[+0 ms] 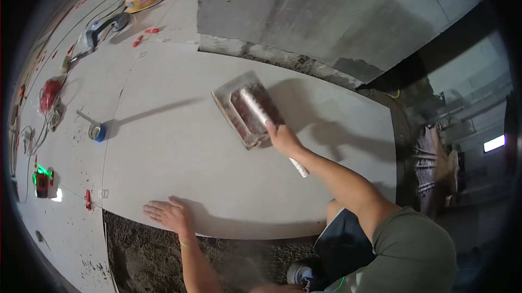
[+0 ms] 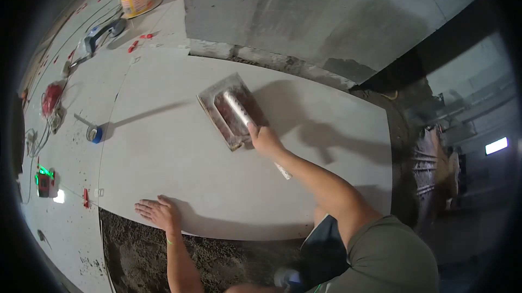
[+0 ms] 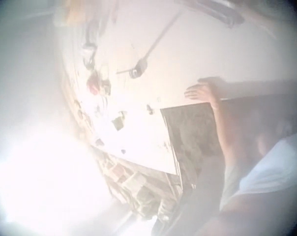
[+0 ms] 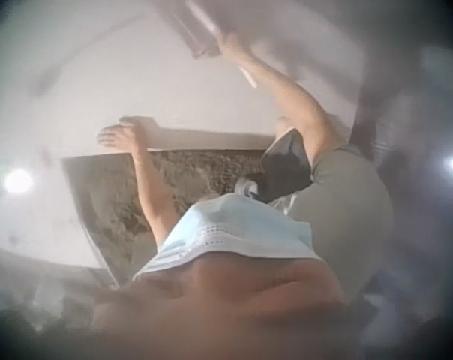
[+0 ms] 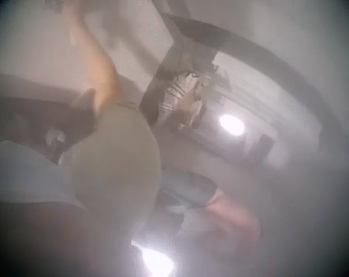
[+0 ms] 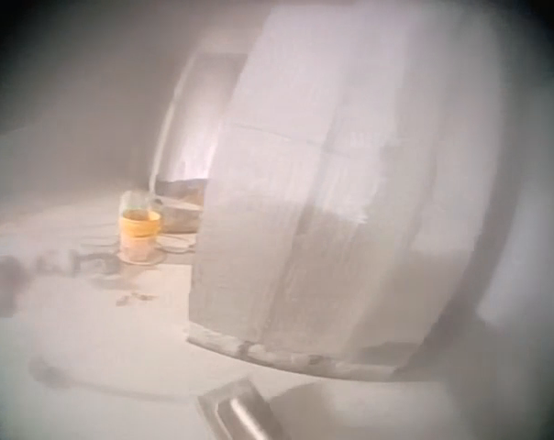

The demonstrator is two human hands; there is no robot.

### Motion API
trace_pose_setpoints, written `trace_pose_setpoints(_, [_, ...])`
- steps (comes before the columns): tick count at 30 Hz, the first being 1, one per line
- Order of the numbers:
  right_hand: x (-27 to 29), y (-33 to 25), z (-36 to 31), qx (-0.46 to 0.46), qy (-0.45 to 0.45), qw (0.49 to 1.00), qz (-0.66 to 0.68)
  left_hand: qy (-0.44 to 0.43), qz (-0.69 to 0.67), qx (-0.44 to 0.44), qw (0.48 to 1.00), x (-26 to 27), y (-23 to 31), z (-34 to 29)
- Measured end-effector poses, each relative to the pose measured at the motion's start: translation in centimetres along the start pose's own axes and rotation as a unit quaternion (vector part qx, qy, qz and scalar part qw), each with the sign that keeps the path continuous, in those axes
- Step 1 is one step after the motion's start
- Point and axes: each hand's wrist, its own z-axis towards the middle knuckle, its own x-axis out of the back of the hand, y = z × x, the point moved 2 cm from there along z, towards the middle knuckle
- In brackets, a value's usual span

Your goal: The person kneels on the floor and uses a trowel to spread adhesive on large white tiles. They also use a tape measure to check dimensions and a laser level is visible nearby. Another person is seen working in the background.

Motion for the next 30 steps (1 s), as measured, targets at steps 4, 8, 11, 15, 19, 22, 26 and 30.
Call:
trace_pose_setpoints(4, [3.4, 3.0, 1.0, -0.119, -0.137, 0.974, 0.137, -0.027, 0.036, 0.009, 0.999, 0.4, 0.2, -0.1])
trace_pose_setpoints(8, [6.7, 4.6, -2.1, -0.018, 0.045, 0.998, 0.031, -0.020, 0.043, -0.002, 0.999, 0.4, 0.2, -0.1])
trace_pose_setpoints(11, [5.3, 4.9, -2.9, -0.075, 0.030, 0.996, 0.035, -0.001, 0.086, -0.013, 0.996, -0.1, 0.0, 0.0])
trace_pose_setpoints(15, [6.1, 5.0, 1.7, -0.169, -0.098, 0.974, 0.115, -0.013, 0.049, -0.015, 0.999, -0.3, -0.6, -0.4])
trace_pose_setpoints(19, [8.5, 7.0, 1.5, -0.078, 0.008, 0.995, 0.069, -0.013, 0.048, -0.009, 0.999, 0.7, 0.2, -0.1])
trace_pose_setpoints(22, [6.0, 7.3, -0.1, -0.068, 0.072, 0.994, 0.044, -0.099, 0.104, 0.087, 0.986, 0.9, 2.4, 1.4])
trace_pose_setpoints(26, [3.8, 5.4, 4.1, -0.169, -0.037, 0.976, 0.129, -0.093, 0.050, 0.064, 0.992, 0.6, 7.1, 4.5])
trace_pose_setpoints(30, [5.4, 3.1, 6.5, -0.098, -0.009, 0.981, 0.166, -0.068, 0.044, 0.010, 0.997, 1.0, 7.8, 6.8])
